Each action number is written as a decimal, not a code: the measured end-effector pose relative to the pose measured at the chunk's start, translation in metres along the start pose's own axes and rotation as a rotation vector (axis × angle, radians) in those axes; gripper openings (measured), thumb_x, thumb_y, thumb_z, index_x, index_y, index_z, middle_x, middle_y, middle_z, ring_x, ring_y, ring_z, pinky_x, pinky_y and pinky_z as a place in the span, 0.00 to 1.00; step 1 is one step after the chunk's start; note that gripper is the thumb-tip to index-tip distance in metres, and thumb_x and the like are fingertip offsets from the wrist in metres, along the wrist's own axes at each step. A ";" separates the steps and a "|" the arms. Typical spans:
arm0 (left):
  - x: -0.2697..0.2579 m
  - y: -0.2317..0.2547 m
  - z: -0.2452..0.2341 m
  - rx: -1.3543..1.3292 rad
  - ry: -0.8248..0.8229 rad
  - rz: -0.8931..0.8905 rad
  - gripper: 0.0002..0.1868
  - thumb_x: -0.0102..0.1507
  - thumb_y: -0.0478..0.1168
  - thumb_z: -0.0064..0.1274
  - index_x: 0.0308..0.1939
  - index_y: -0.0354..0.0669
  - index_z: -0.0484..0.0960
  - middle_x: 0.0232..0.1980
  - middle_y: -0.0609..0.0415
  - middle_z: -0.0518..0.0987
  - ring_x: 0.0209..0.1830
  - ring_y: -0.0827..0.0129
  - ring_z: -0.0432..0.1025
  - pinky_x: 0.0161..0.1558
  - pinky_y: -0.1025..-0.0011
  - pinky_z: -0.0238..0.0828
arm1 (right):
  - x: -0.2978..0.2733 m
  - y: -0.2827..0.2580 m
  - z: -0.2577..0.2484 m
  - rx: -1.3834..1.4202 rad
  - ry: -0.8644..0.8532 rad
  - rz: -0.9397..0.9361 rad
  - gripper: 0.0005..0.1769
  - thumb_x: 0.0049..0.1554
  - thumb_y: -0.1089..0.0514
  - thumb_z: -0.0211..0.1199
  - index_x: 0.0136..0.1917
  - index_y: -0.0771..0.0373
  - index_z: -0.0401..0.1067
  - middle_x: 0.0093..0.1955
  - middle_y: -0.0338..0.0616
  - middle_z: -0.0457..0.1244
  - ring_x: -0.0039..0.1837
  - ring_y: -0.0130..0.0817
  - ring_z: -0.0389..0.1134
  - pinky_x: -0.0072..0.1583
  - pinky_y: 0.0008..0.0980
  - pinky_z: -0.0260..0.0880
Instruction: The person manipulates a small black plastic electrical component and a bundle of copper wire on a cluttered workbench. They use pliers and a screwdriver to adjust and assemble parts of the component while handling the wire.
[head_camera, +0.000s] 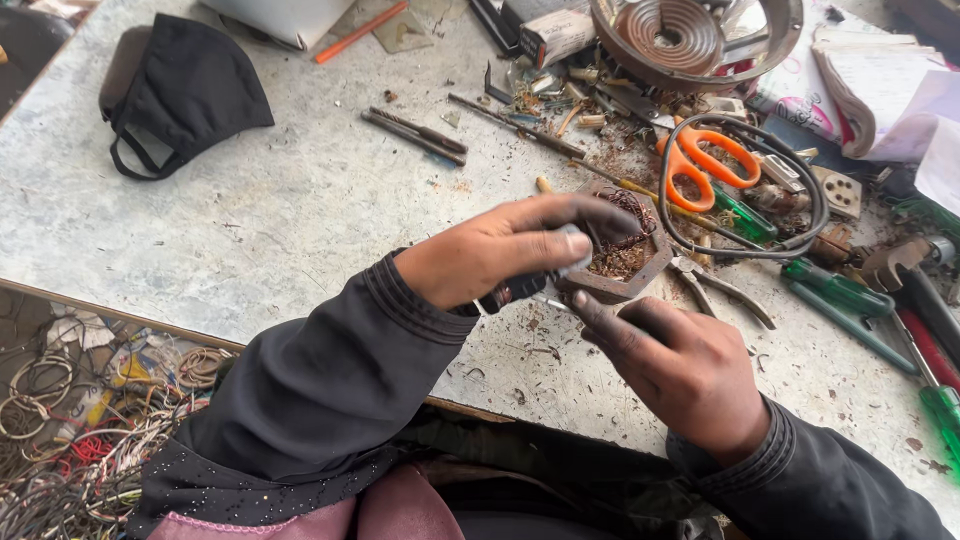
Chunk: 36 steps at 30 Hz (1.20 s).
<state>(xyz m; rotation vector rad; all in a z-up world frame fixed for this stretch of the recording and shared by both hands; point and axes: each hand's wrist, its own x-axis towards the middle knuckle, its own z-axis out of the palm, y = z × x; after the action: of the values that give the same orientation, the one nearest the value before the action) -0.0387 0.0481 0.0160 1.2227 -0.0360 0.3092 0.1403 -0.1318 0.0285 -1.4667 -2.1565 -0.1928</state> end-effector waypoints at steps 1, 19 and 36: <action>-0.001 -0.002 -0.001 0.009 -0.028 0.004 0.23 0.75 0.42 0.43 0.71 0.33 0.70 0.66 0.48 0.76 0.66 0.68 0.72 0.68 0.70 0.71 | 0.000 0.000 0.001 -0.012 -0.025 -0.008 0.30 0.51 0.62 0.70 0.67 0.51 0.73 0.42 0.40 0.65 0.36 0.37 0.66 0.38 0.38 0.65; -0.005 -0.015 0.006 0.637 0.332 0.040 0.12 0.60 0.42 0.51 0.41 0.40 0.86 0.35 0.52 0.86 0.35 0.71 0.80 0.42 0.72 0.76 | 0.014 -0.014 -0.010 -0.101 -0.311 0.009 0.27 0.49 0.57 0.70 0.63 0.57 0.74 0.34 0.43 0.60 0.31 0.39 0.64 0.34 0.42 0.62; -0.003 -0.026 -0.007 0.564 0.255 0.041 0.13 0.61 0.41 0.51 0.42 0.38 0.87 0.38 0.55 0.87 0.39 0.74 0.80 0.44 0.75 0.77 | 0.016 0.024 0.018 0.724 -0.639 0.796 0.13 0.58 0.56 0.65 0.50 0.66 0.83 0.29 0.45 0.63 0.31 0.27 0.61 0.34 0.31 0.64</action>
<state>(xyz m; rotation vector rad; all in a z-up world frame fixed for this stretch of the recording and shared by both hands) -0.0358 0.0459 -0.0109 1.7313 0.2634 0.5319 0.1516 -0.1021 0.0171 -1.8861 -1.5398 1.3294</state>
